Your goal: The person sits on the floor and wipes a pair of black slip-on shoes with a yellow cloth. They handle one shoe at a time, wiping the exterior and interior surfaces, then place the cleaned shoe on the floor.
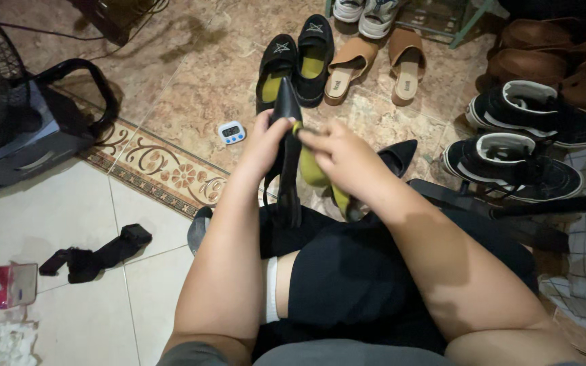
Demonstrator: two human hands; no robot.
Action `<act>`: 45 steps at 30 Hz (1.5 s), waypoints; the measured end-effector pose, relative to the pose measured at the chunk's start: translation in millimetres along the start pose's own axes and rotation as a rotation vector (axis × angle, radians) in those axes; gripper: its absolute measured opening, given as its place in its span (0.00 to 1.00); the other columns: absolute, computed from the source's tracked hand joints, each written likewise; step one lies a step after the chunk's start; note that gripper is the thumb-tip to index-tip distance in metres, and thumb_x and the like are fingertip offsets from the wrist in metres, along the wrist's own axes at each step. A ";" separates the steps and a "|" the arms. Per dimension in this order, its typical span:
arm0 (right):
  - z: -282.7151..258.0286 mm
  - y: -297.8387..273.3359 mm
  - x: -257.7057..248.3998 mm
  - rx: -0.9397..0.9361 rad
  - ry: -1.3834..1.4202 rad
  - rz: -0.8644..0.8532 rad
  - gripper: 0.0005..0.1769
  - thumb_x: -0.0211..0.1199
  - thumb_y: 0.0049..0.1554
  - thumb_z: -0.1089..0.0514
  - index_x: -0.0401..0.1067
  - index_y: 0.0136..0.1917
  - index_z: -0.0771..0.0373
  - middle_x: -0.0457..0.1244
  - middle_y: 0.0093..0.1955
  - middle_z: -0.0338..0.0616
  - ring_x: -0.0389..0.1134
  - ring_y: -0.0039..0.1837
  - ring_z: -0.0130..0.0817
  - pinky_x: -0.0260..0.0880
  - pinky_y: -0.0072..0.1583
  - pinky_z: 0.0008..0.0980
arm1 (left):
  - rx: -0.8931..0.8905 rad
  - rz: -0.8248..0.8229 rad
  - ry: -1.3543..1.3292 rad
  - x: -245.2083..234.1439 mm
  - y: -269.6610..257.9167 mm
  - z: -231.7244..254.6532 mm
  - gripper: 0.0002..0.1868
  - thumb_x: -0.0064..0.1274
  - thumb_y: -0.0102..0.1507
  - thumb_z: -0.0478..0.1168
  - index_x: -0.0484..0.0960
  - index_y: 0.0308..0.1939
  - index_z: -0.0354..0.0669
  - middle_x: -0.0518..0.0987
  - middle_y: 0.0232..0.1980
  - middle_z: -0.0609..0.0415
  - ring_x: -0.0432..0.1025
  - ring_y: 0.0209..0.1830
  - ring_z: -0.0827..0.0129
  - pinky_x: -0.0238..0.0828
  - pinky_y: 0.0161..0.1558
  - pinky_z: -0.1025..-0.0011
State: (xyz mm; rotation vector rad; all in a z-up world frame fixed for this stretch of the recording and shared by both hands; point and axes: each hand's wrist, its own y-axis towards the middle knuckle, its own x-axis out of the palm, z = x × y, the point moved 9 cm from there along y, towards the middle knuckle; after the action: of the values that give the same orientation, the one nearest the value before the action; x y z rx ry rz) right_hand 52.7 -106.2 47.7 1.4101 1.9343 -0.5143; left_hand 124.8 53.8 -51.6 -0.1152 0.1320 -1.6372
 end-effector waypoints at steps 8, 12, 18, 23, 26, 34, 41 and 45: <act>-3.4 -39.1 88.8 -0.032 -0.078 -0.665 0.27 0.58 0.52 0.65 0.78 0.63 0.49 0.66 0.50 0.51 0.69 0.54 0.47 0.68 0.60 0.39 | -0.061 0.085 0.066 -23.1 7.0 -14.9 0.33 0.57 0.59 0.55 0.75 0.59 0.34 0.81 0.50 0.49 0.73 0.50 0.68 0.69 0.52 0.71; 0.8 -24.4 61.4 -0.125 0.200 -0.594 0.17 0.58 0.52 0.62 0.79 0.54 0.56 0.72 0.51 0.46 0.74 0.54 0.41 0.72 0.60 0.36 | -0.068 0.054 0.049 -13.3 10.6 -16.6 0.34 0.57 0.60 0.54 0.75 0.61 0.32 0.80 0.52 0.46 0.74 0.50 0.65 0.70 0.52 0.68; 4.6 2.1 -9.4 -0.089 -0.005 0.121 0.22 0.58 0.59 0.62 0.74 0.67 0.55 0.65 0.51 0.54 0.68 0.53 0.47 0.69 0.55 0.39 | 0.004 -0.022 0.017 -2.9 12.8 -18.6 0.37 0.56 0.62 0.55 0.71 0.66 0.32 0.78 0.59 0.46 0.72 0.57 0.66 0.67 0.58 0.71; -8.7 -10.5 52.9 -0.059 -0.059 -0.302 0.17 0.58 0.60 0.58 0.75 0.62 0.54 0.68 0.50 0.52 0.71 0.50 0.48 0.70 0.52 0.40 | -0.078 0.017 -0.048 1.6 13.2 -27.1 0.39 0.56 0.59 0.57 0.72 0.65 0.31 0.80 0.57 0.42 0.74 0.55 0.62 0.70 0.56 0.67; -15.0 -26.9 93.5 -0.148 -0.168 -0.523 0.18 0.59 0.54 0.61 0.80 0.56 0.53 0.69 0.46 0.52 0.71 0.50 0.49 0.70 0.53 0.42 | -0.064 0.030 -0.005 -7.1 10.0 -24.8 0.40 0.57 0.60 0.58 0.71 0.66 0.31 0.79 0.58 0.42 0.73 0.57 0.62 0.68 0.58 0.68; 18.7 -3.4 1.6 -0.139 0.286 -0.206 0.17 0.56 0.52 0.63 0.81 0.51 0.60 0.73 0.49 0.51 0.75 0.52 0.44 0.73 0.57 0.37 | -0.092 -0.005 -0.092 2.7 19.5 -32.8 0.38 0.56 0.60 0.57 0.75 0.64 0.29 0.79 0.57 0.38 0.72 0.55 0.57 0.68 0.57 0.65; -18.6 3.7 -15.0 -0.255 0.004 0.125 0.22 0.57 0.57 0.66 0.74 0.64 0.62 0.67 0.53 0.60 0.69 0.55 0.56 0.69 0.56 0.43 | -0.032 0.037 0.088 3.3 13.7 -21.3 0.35 0.54 0.63 0.56 0.72 0.66 0.33 0.78 0.61 0.45 0.70 0.62 0.63 0.64 0.62 0.69; -15.8 -11.6 62.2 -0.101 -0.141 -0.419 0.27 0.54 0.52 0.67 0.78 0.62 0.51 0.69 0.51 0.54 0.71 0.55 0.51 0.69 0.60 0.43 | -0.052 0.022 -0.055 9.4 3.5 -12.3 0.40 0.57 0.60 0.57 0.72 0.66 0.31 0.79 0.60 0.40 0.72 0.59 0.56 0.68 0.59 0.67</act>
State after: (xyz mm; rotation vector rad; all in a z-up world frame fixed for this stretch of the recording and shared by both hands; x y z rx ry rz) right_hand 25.9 -57.9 13.0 0.8794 2.1122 -0.6766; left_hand 125.7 44.4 -64.3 -0.1981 0.1330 -1.6075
